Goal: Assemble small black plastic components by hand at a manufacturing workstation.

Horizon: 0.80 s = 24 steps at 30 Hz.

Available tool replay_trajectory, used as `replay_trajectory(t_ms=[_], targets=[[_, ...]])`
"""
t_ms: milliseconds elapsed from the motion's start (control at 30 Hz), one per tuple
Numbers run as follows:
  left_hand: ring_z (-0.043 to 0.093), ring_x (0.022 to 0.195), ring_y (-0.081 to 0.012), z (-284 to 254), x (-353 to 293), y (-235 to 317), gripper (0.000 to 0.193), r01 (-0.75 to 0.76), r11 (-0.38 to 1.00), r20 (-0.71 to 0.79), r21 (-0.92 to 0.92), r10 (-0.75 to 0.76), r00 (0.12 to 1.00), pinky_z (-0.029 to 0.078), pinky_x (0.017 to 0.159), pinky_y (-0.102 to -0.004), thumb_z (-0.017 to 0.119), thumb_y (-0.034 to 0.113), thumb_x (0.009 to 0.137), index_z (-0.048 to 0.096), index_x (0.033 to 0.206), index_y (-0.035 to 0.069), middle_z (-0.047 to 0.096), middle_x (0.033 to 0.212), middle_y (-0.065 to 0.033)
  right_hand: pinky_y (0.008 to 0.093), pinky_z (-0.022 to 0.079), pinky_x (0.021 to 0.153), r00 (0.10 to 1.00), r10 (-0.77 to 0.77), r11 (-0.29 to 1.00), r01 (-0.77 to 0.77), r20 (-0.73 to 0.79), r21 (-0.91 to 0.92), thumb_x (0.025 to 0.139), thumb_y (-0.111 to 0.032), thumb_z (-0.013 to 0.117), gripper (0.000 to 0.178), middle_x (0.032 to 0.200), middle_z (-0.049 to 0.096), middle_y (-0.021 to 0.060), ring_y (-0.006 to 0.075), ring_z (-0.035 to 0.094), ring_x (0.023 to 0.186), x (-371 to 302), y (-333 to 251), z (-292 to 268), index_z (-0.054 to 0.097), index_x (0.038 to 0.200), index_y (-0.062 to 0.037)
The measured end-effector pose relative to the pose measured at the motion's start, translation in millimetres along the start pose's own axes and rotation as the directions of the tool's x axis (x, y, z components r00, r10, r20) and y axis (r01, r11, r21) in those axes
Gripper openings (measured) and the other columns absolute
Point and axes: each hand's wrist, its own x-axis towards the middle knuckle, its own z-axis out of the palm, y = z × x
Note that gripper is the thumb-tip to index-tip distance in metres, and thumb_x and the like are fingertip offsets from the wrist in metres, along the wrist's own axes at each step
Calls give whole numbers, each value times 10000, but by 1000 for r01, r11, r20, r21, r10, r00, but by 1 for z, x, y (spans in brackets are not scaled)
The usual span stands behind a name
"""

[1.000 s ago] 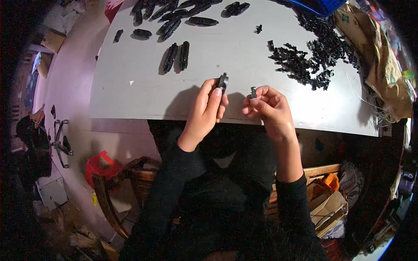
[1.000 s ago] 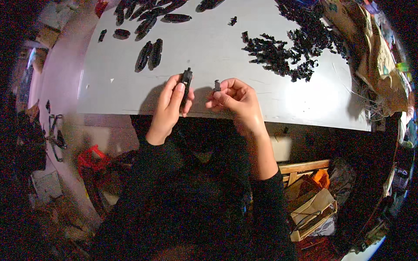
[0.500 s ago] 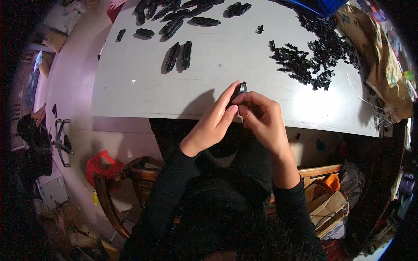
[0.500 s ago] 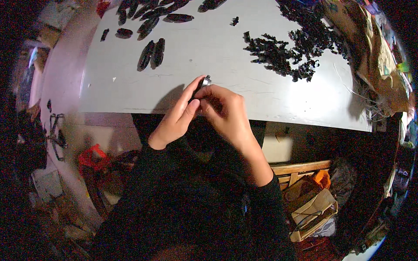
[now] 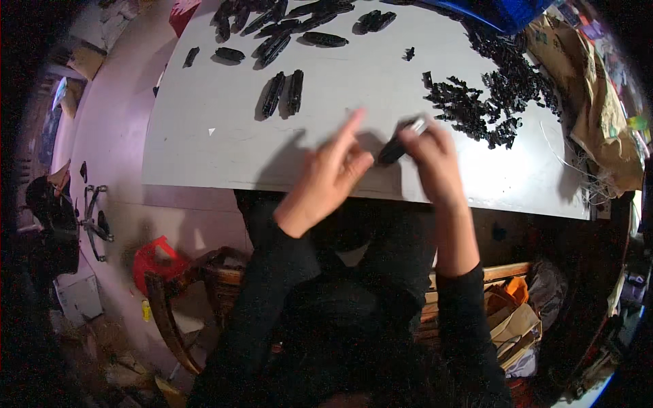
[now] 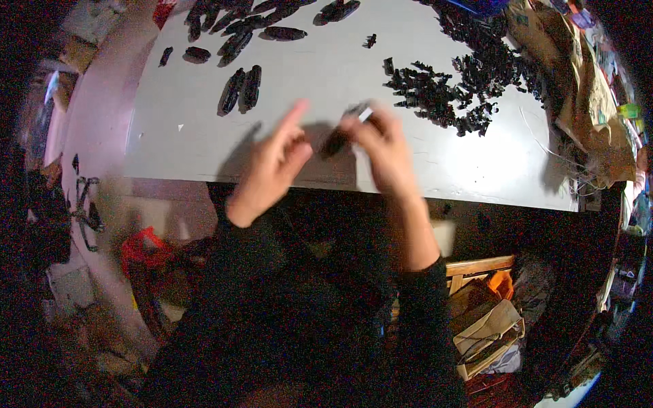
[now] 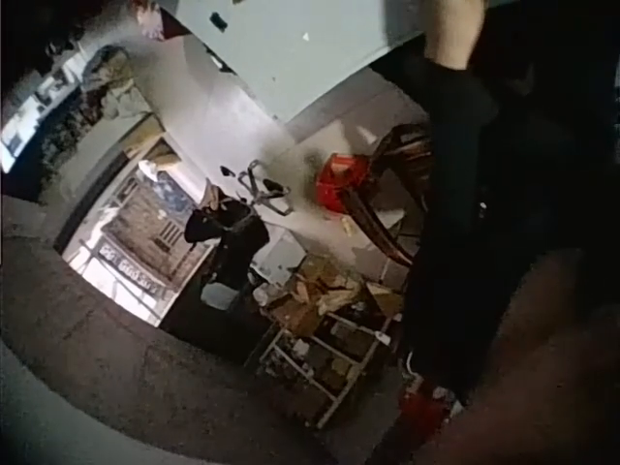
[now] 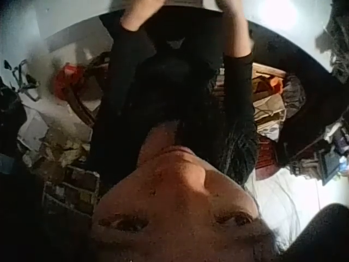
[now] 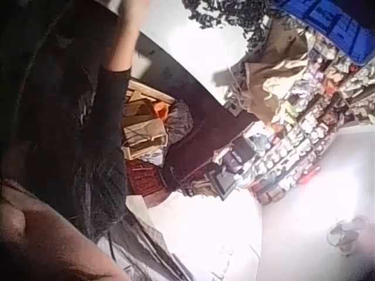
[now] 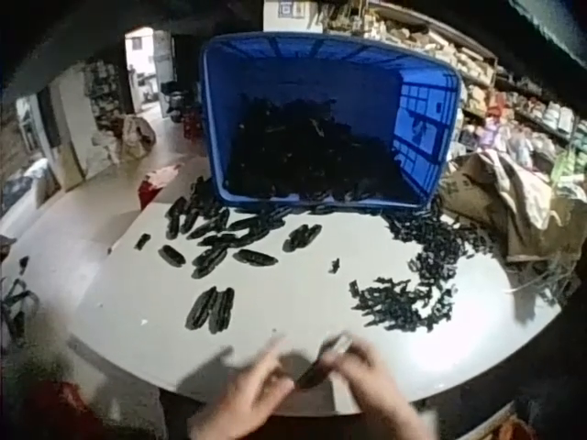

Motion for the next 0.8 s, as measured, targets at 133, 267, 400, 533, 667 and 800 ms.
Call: replay_trajectory(t_ms=[133,267,400,533,667,800], targets=[[472,905,-265,-37,36,-16,372,184,604,-321,775,125,939,410,760,-396,638,322,787,511,995,41,486,935,-110,265,430,562,969,-229,779,128,-89,-614,736,-46,527,131,705,567,73,165,548,608,84,-40,-33,554,843,24],[473,925,-255,-41,55,-23,316,259,410,-309,874,58,949,417,766,-389,697,264,728,526,895,58,480,954,-82,358,476,709,870,-441,110,295,220,-949,705,-39,587,266,861,607,113,279,609,810,124,-39,-44,611,970,-40],[470,903,-253,-39,56,-26,245,228,411,-272,883,52,961,409,762,-384,681,192,732,527,882,73,465,920,-78,385,471,758,850,-237,-35,477,471,-878,713,-76,624,250,941,604,87,312,578,890,133,-37,-42,622,962,-87],[487,872,-256,-40,54,-36,181,213,409,-270,887,87,959,406,759,-385,648,145,757,527,875,80,497,896,-83,364,480,670,793,-216,-105,561,569,-821,733,-76,634,214,837,614,86,259,607,783,128,-40,-37,621,945,-52],[530,828,-261,-37,48,-36,134,106,581,-232,807,146,962,412,747,-377,565,125,823,505,930,72,561,835,-93,226,351,455,928,-181,678,357,325,-642,801,-100,628,128,598,538,7,63,437,513,91,-48,-23,615,839,22],[530,702,-174,-23,34,-40,192,78,990,-315,122,-36,948,424,601,-291,452,131,916,457,1087,44,545,846,-74,180,285,412,944,76,959,19,322,-281,808,-119,639,139,667,587,18,30,385,477,43,-51,-12,592,843,7]])
